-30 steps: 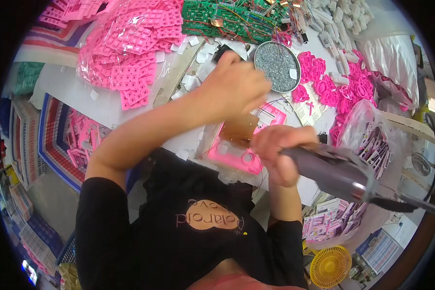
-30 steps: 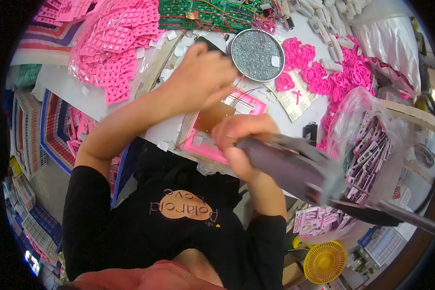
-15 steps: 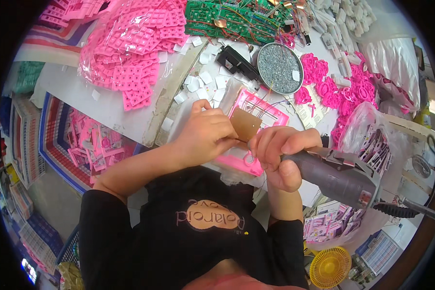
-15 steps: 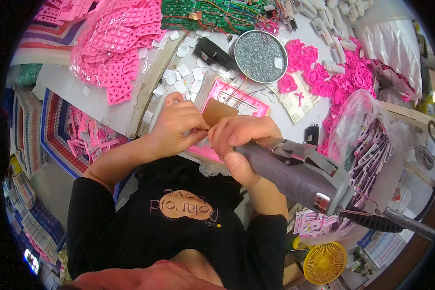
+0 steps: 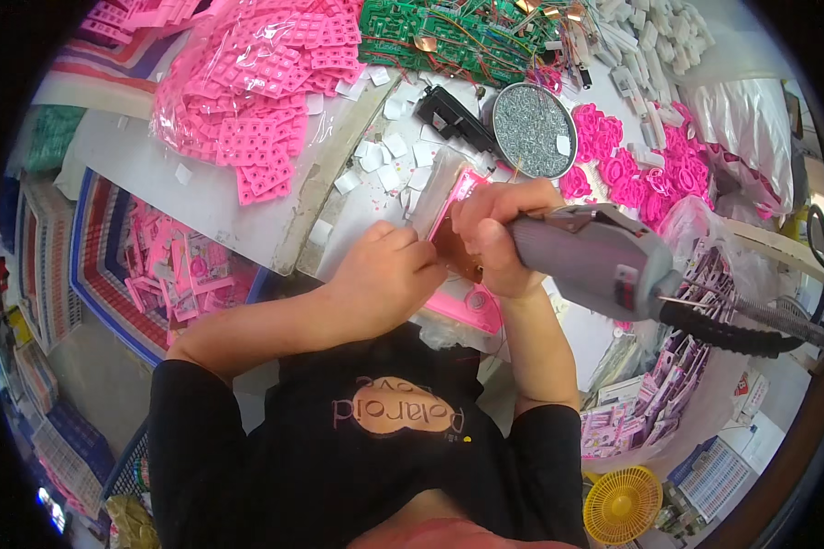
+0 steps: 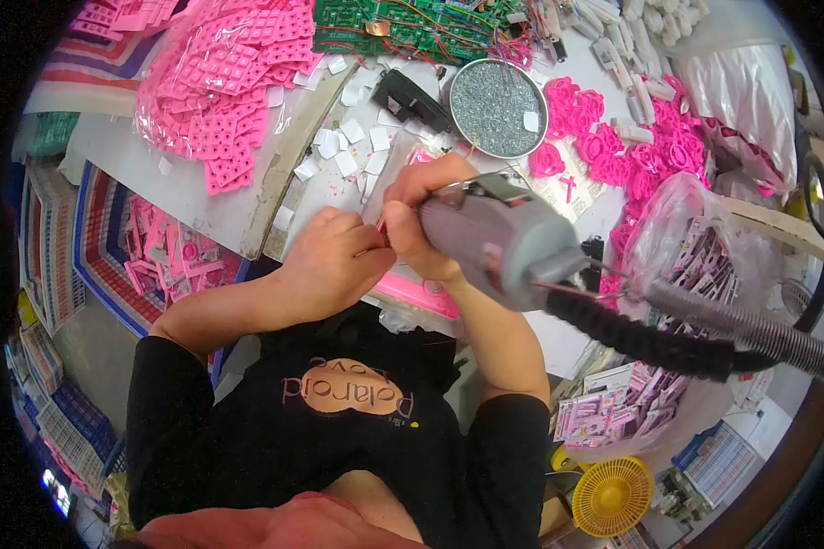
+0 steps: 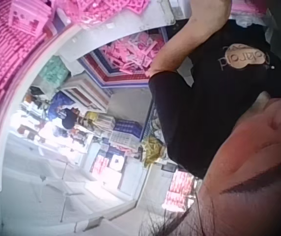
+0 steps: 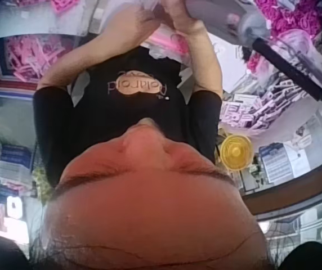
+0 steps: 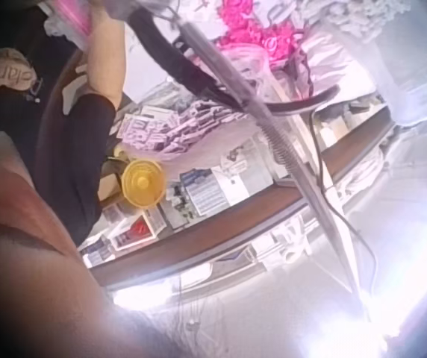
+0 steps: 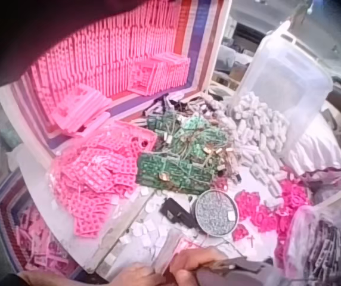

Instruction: Assembling a pink toy calculator by installing internal wiring and components using a glue gun.

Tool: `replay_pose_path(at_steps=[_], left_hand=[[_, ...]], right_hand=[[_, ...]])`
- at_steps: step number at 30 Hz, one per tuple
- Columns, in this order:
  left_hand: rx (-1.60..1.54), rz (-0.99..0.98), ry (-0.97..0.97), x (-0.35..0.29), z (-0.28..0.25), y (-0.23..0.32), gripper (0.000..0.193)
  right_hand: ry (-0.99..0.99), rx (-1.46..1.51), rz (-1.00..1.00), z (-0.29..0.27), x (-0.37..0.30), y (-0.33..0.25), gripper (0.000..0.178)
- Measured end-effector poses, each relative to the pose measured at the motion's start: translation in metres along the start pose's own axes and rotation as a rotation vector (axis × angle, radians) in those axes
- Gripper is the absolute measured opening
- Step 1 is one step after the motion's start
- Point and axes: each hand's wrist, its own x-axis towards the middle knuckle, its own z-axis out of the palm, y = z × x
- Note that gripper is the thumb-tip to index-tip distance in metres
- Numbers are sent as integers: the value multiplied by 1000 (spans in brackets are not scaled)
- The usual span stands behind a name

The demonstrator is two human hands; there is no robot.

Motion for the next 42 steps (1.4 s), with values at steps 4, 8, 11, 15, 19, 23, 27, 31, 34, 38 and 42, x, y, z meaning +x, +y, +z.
replay_pose_path(at_steps=[4,8,11,15,19,23,27,31,34,38,42], left_hand=[[-150,-89,-66,3,1,8,21],[-320,-96,-73,4,2,10,19],[-438,-59,-64,5,-2,6,18],[-497,-95,-45,5,2,3,16],[-483,-147,-24,12,2,4,14],[-399,-128,13,16,7,4,16],[-364,-101,79,22,10,11,20],[-340,-113,110,21,14,11,22],[-327,-147,128,20,17,11,25],[-356,-196,125,21,17,10,33],[-414,-174,113,17,12,9,37]], right_hand=[[-32,-127,5,-3,0,4,30],[-37,-58,5,-9,6,9,26],[-5,148,97,-18,11,-3,30],[7,255,-64,-37,5,-32,64],[249,-248,297,-34,-39,-55,83],[100,-621,397,-36,-74,-44,58],[-90,-546,462,-29,-55,-42,40],[-185,-583,393,-32,-47,-37,38],[-192,-595,386,-30,-46,-35,39],[-160,-535,404,-27,-42,-35,39],[-110,-470,454,-30,-50,-23,37]])
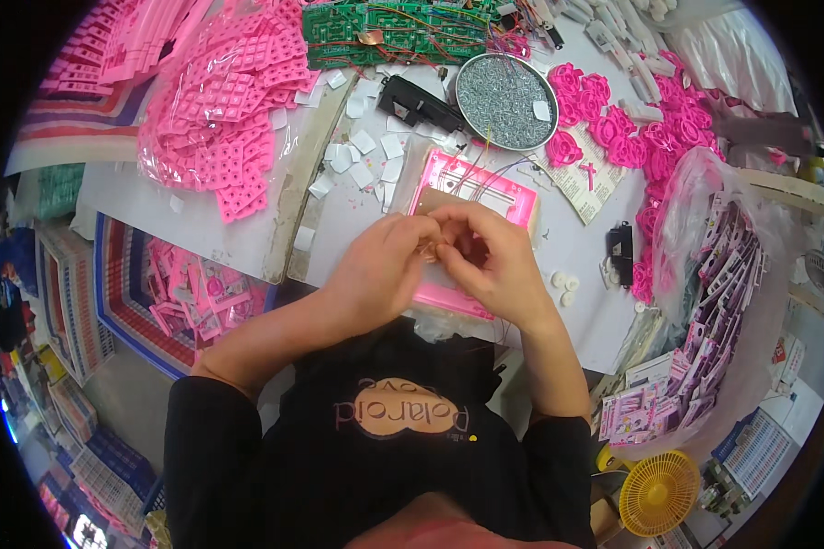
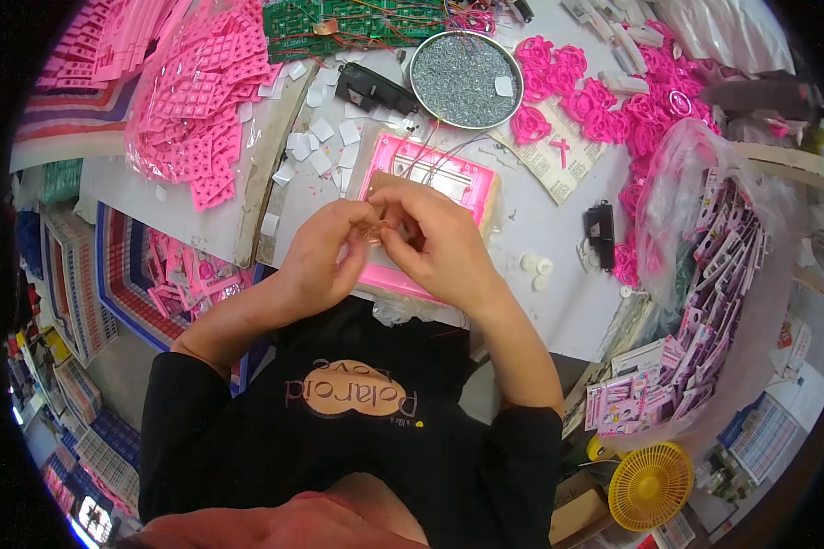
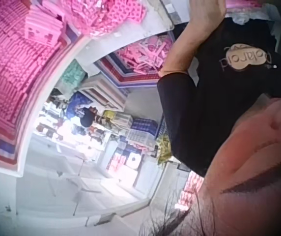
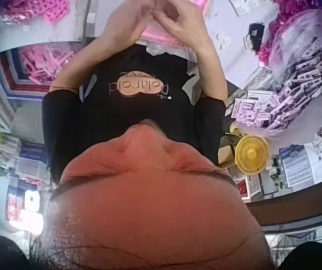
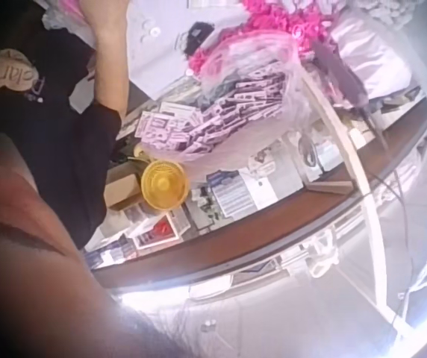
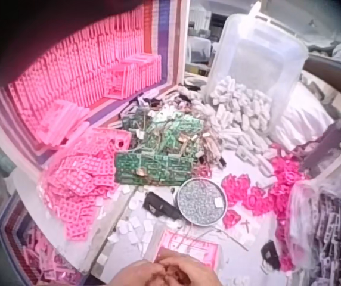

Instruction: Assembling a pink toy calculator by installing internal wiring and components using a glue gun.

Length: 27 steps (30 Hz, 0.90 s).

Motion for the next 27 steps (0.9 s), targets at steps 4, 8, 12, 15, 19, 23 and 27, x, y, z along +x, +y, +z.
replay_pose_path(at_steps=[4,8,12,15,19,23,27], left_hand=[[-103,-205,-4,-2,-9,0,37],[211,-82,-17,5,-12,3,24],[99,-152,-2,-1,-2,-4,12],[104,-140,38,-1,3,-6,13],[149,-85,74,0,3,-1,15],[138,-108,83,-2,5,-1,16],[107,-128,64,-3,4,-2,17]], right_hand=[[59,-40,27,-2,-3,6,31],[159,73,25,10,-9,11,33],[190,14,-1,14,-12,7,30],[213,-18,-40,16,-16,7,29],[212,-34,7,15,-19,4,27],[176,-56,81,13,-19,-3,22],[197,-90,46,15,-21,1,26]])
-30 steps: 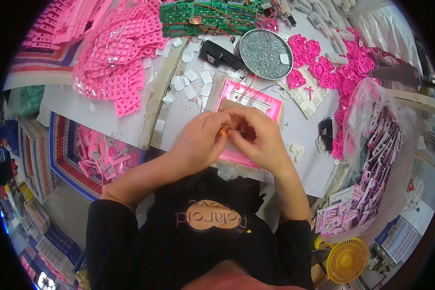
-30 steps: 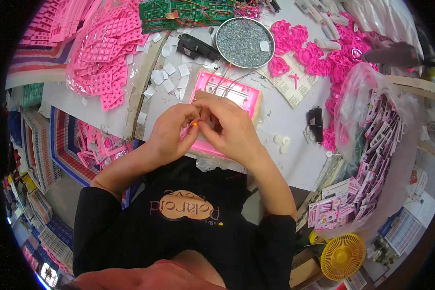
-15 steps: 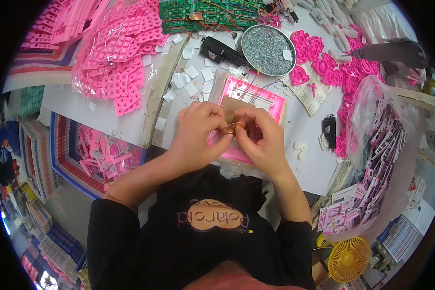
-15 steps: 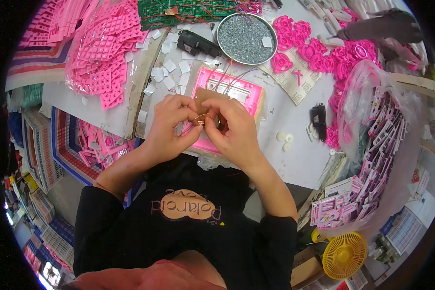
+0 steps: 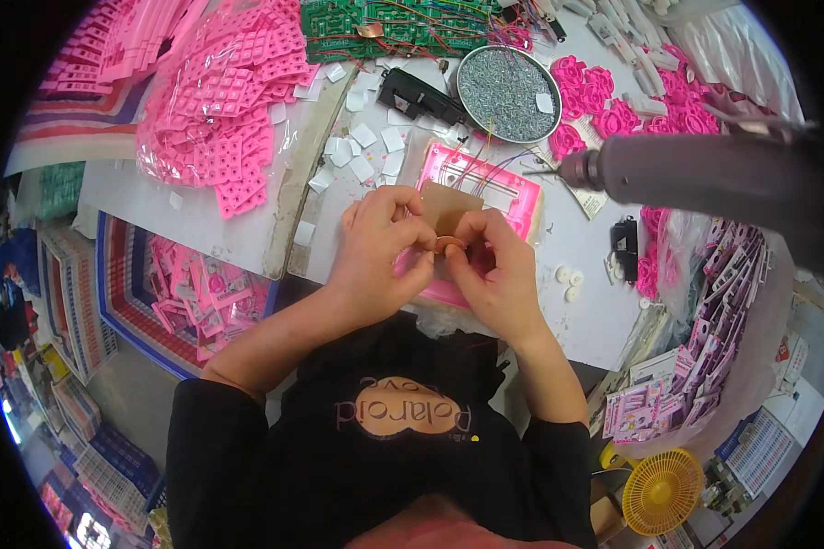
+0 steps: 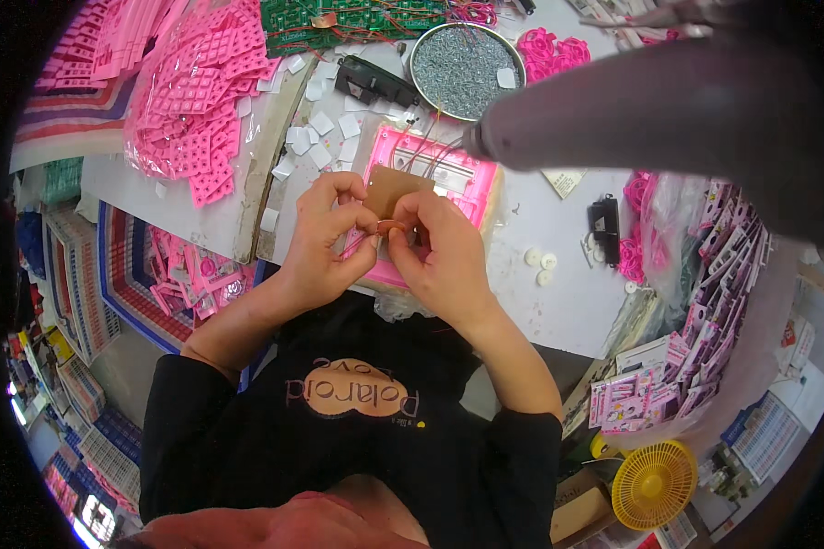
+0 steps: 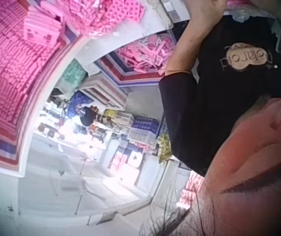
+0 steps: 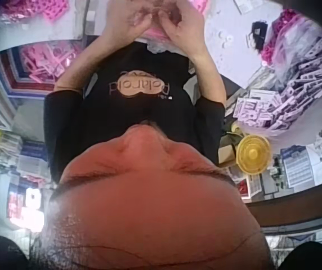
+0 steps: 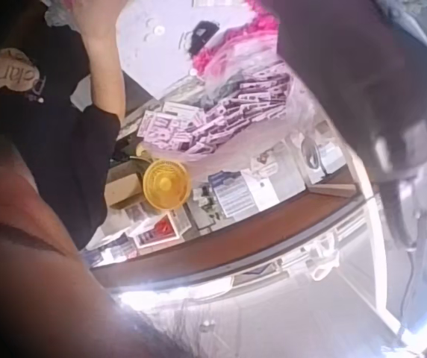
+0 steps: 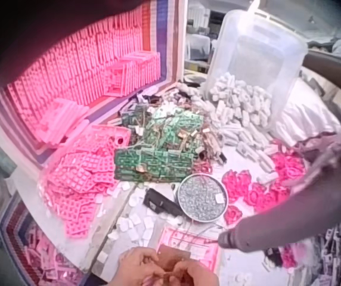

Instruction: Assembling a pink toy calculator by installing internal wiring and components using a glue gun.

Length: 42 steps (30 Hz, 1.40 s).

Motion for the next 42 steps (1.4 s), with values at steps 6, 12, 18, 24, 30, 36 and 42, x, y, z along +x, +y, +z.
replay_pose_path(at_steps=[6,12,18,24,30,36,42], left_hand=[[5,61,18,2,-4,4,16],[81,146,17,0,-6,9,17],[-176,-394,-432,18,-29,12,10],[-490,-427,-522,24,-32,-1,13],[70,152,-387,9,-22,-3,15],[140,386,-213,8,-20,-17,22],[112,378,-210,6,-17,-26,24]], right_hand=[[170,-400,-477,4,2,-5,27],[99,-351,-557,1,-3,7,29],[127,-371,-642,7,-7,8,25],[53,-539,-690,7,-7,4,23],[100,-623,-692,19,-16,9,20],[103,-650,-642,25,-17,9,19],[24,-724,-576,25,-15,1,18]])
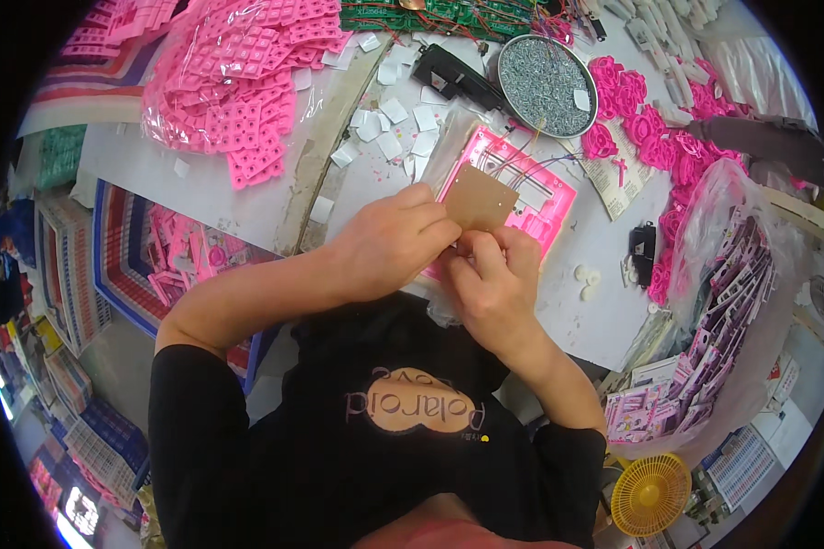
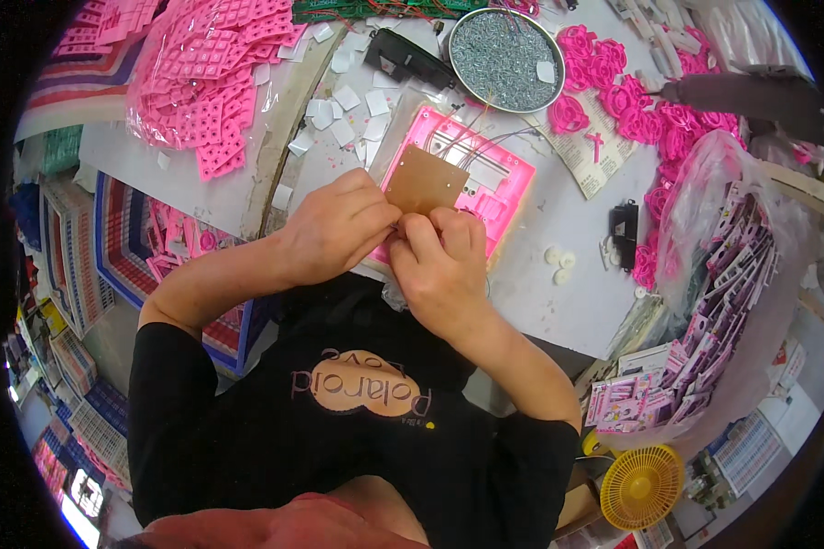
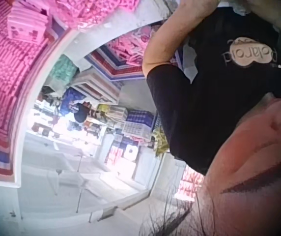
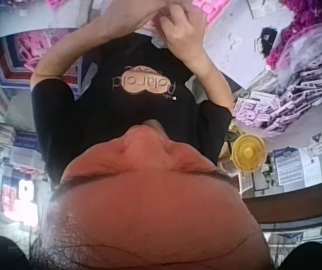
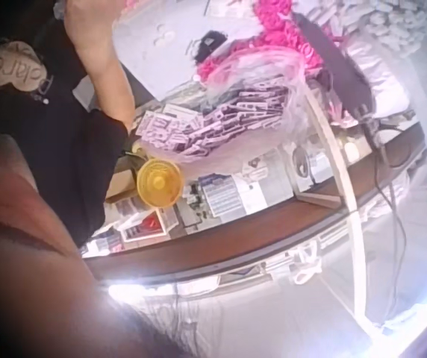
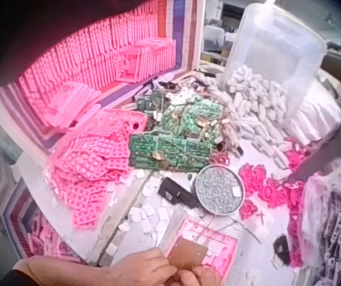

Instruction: Assembling a pink toy calculator by installing internal wiring and components using a glue gun.

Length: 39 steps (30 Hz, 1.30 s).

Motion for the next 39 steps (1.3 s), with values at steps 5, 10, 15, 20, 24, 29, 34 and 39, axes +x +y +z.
replay_pose_path(at_steps=[5,10,15,20,24,29,34,39], left_hand=[[-488,-499,161,2,1,-14,33],[-70,-380,415,2,-29,-1,26],[-131,-342,-54,-36,-32,7,19],[45,-279,284,-19,-44,12,17],[-648,-544,317,-1,-28,13,10],[-1112,-784,284,11,-12,23,13],[-161,-241,27,6,-6,24,11],[-119,-101,-29,11,2,34,17]], right_hand=[[-183,9,29,-17,-10,-5,29],[-80,69,42,-7,-21,3,41],[-112,26,132,-5,-17,-7,45],[-279,-30,139,-16,-11,-15,53],[-320,72,93,-22,-5,-8,54],[-217,213,110,-22,-19,4,44],[102,336,216,-38,-4,5,32],[156,402,185,-29,-16,8,24]])
